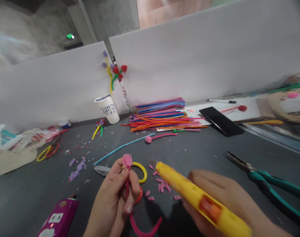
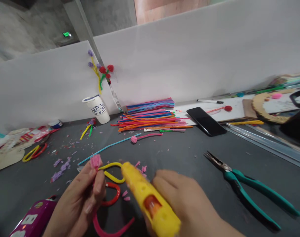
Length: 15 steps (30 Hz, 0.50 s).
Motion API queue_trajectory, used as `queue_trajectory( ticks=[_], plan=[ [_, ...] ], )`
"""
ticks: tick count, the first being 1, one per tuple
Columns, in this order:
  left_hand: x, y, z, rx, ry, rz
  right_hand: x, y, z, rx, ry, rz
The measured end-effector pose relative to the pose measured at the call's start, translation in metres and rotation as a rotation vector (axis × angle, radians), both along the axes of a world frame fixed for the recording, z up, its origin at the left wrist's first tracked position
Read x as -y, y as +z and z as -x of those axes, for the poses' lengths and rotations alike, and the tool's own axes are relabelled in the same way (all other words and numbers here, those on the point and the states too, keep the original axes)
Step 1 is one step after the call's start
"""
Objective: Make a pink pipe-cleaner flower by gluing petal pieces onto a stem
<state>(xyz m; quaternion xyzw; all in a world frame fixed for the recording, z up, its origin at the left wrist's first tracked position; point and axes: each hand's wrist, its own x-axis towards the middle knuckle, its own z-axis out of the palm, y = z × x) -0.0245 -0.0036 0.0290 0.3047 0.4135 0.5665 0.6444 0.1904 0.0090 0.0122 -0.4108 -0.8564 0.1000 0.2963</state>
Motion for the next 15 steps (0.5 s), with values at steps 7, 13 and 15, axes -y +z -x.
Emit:
queue_trajectory(
  ticks=[7, 13, 15],
  plan=[
    [-0.010, -0.005, 0.004, -0.055, -0.051, 0.067, -0.040, -0.009, -0.022, 0.512, -0.200, 0.169],
    [-0.011, -0.005, 0.008, -0.103, -0.104, 0.056, -0.044, -0.006, -0.029, 0.579, -0.163, 0.214],
    [-0.011, -0.005, 0.008, -0.096, -0.126, 0.054, -0.043, 0.005, -0.018, 0.553, -0.141, 0.135]
  ],
)
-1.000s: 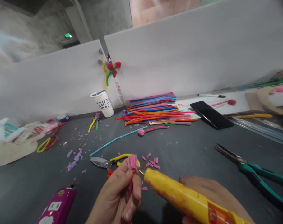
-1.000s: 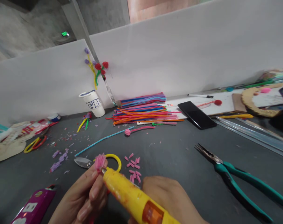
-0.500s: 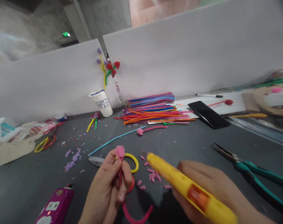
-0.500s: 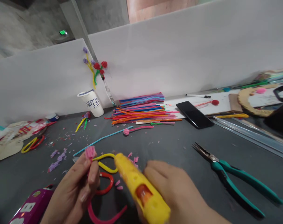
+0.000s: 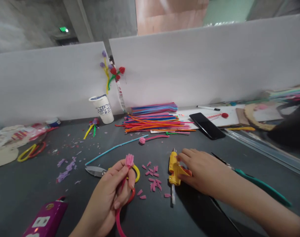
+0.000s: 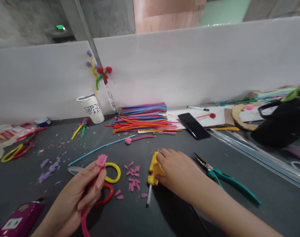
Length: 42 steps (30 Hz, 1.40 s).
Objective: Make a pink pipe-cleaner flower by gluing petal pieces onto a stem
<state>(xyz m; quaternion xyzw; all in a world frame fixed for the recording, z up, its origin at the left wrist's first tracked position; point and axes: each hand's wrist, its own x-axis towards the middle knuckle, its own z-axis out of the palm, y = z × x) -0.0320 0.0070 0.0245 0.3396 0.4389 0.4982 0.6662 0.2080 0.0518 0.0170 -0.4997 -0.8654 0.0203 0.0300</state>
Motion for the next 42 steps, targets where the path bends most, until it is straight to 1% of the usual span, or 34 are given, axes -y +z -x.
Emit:
queue_trajectory(
  ticks=[1, 2, 4, 5, 7, 10, 13, 16, 17, 19, 21, 22, 23, 24, 26, 29, 31, 35, 42],
  plan=[
    [0.000, 0.000, 0.000, 0.003, -0.014, 0.000, 0.000, 0.004, 0.009, -0.030, 0.028, -0.034],
    [0.001, 0.000, -0.001, 0.009, -0.028, -0.001, -0.001, 0.007, 0.018, -0.061, 0.100, -0.051],
    [0.001, 0.000, -0.001, 0.027, -0.050, 0.000, -0.004, 0.007, 0.039, -0.064, 0.240, -0.019],
    [0.002, 0.001, 0.000, 0.038, -0.056, 0.004, -0.006, 0.004, 0.048, -0.059, 0.298, 0.000],
    [0.002, 0.003, 0.002, 0.070, -0.051, 0.006, -0.010, -0.004, 0.064, -0.054, 0.366, 0.012],
    [0.003, 0.006, 0.005, 0.120, -0.019, -0.010, -0.017, -0.017, 0.078, -0.052, 0.415, 0.020],
    [0.003, 0.009, 0.005, 0.148, -0.010, -0.028, -0.020, -0.025, 0.082, -0.087, 0.395, 0.039],
    [0.004, 0.009, 0.002, 0.147, -0.020, -0.037, -0.022, -0.021, 0.080, -0.190, 0.307, 0.067],
    [0.004, 0.008, 0.001, 0.143, -0.025, -0.038, -0.023, -0.016, 0.078, -0.237, 0.271, 0.078],
    [0.005, 0.006, -0.001, 0.141, -0.040, -0.040, -0.022, -0.001, 0.072, -0.338, 0.219, 0.108],
    [0.005, 0.004, -0.002, 0.137, -0.056, -0.027, -0.018, 0.018, 0.065, -0.433, 0.215, 0.136],
    [0.006, 0.003, -0.002, 0.132, -0.063, -0.017, -0.014, 0.027, 0.062, -0.501, 0.221, 0.160],
    [0.006, 0.002, -0.003, 0.127, -0.073, -0.007, -0.011, 0.034, 0.059, -0.656, 0.218, 0.216],
    [0.007, 0.001, -0.003, 0.122, -0.083, 0.004, -0.007, 0.040, 0.057, -0.749, 0.213, 0.267],
    [0.008, -0.002, -0.005, 0.111, -0.101, 0.031, 0.001, 0.046, 0.053, -0.826, 0.205, 0.322],
    [0.009, -0.006, -0.009, 0.102, -0.140, 0.088, 0.008, 0.043, 0.052, -0.812, 0.168, 0.355],
    [0.009, -0.008, -0.012, 0.104, -0.163, 0.109, 0.009, 0.039, 0.053, -0.800, 0.161, 0.344],
    [0.011, -0.006, -0.016, 0.063, -0.149, 0.144, 0.011, 0.034, 0.055, -0.758, 0.203, 0.267],
    [0.014, -0.006, -0.017, 0.015, -0.126, 0.124, 0.014, 0.028, 0.059, -0.609, 0.302, 0.102]
  ],
)
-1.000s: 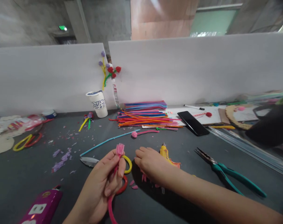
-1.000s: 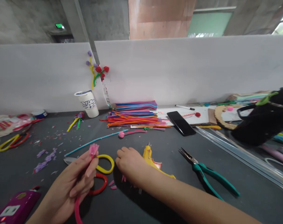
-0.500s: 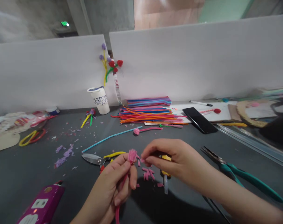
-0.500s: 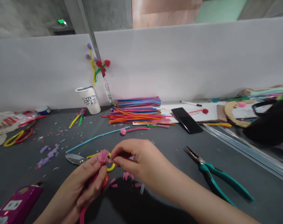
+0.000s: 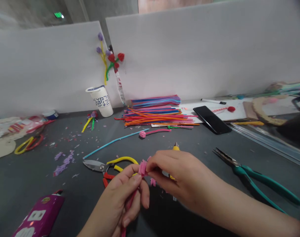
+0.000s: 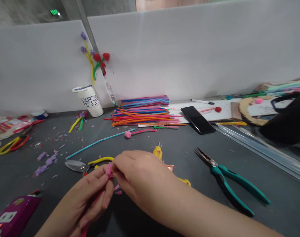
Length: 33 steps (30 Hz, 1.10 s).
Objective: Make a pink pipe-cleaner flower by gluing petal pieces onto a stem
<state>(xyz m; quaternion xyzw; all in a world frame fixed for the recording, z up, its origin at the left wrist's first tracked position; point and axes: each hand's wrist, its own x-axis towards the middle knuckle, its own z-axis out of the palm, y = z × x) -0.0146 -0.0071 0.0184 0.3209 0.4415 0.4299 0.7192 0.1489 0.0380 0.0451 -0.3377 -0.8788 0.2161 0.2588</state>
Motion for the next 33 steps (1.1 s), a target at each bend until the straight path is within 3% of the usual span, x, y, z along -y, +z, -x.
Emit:
queue_trajectory(
  ticks=[11, 15, 23, 33],
  plan=[
    [0.001, -0.001, 0.000, 0.050, -0.005, -0.024, 0.005, -0.009, -0.001, -0.132, -0.017, -0.117],
    [0.003, -0.001, 0.001, 0.068, 0.032, -0.046, 0.010, -0.009, 0.002, -0.209, -0.102, -0.196],
    [0.003, 0.000, 0.000, 0.040, 0.039, -0.049, 0.014, -0.009, 0.008, -0.305, -0.187, 0.099],
    [0.003, -0.003, 0.001, 0.083, 0.010, -0.075, 0.013, -0.011, 0.007, -0.336, -0.177, 0.158]
  ],
)
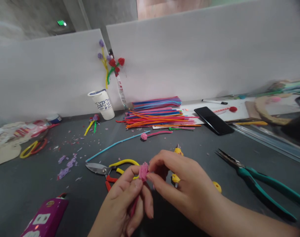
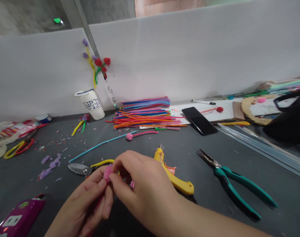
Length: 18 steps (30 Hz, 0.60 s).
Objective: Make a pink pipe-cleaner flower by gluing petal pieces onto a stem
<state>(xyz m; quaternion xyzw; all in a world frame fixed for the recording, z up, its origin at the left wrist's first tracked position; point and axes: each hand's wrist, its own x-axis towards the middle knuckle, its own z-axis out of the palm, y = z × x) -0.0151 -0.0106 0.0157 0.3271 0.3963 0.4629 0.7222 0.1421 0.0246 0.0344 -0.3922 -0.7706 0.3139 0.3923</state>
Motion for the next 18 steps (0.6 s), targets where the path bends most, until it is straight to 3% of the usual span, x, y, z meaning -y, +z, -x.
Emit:
queue_trajectory(
  ticks=[10, 18],
  plan=[
    [0.0009, -0.0031, 0.0001, -0.131, 0.011, -0.048, -0.0013, 0.0014, 0.0008, 0.044, -0.012, 0.067],
    [0.0028, -0.0005, 0.0017, -0.337, 0.046, -0.073, -0.0016, -0.0005, -0.0029, 0.119, 0.017, -0.068]
  ],
)
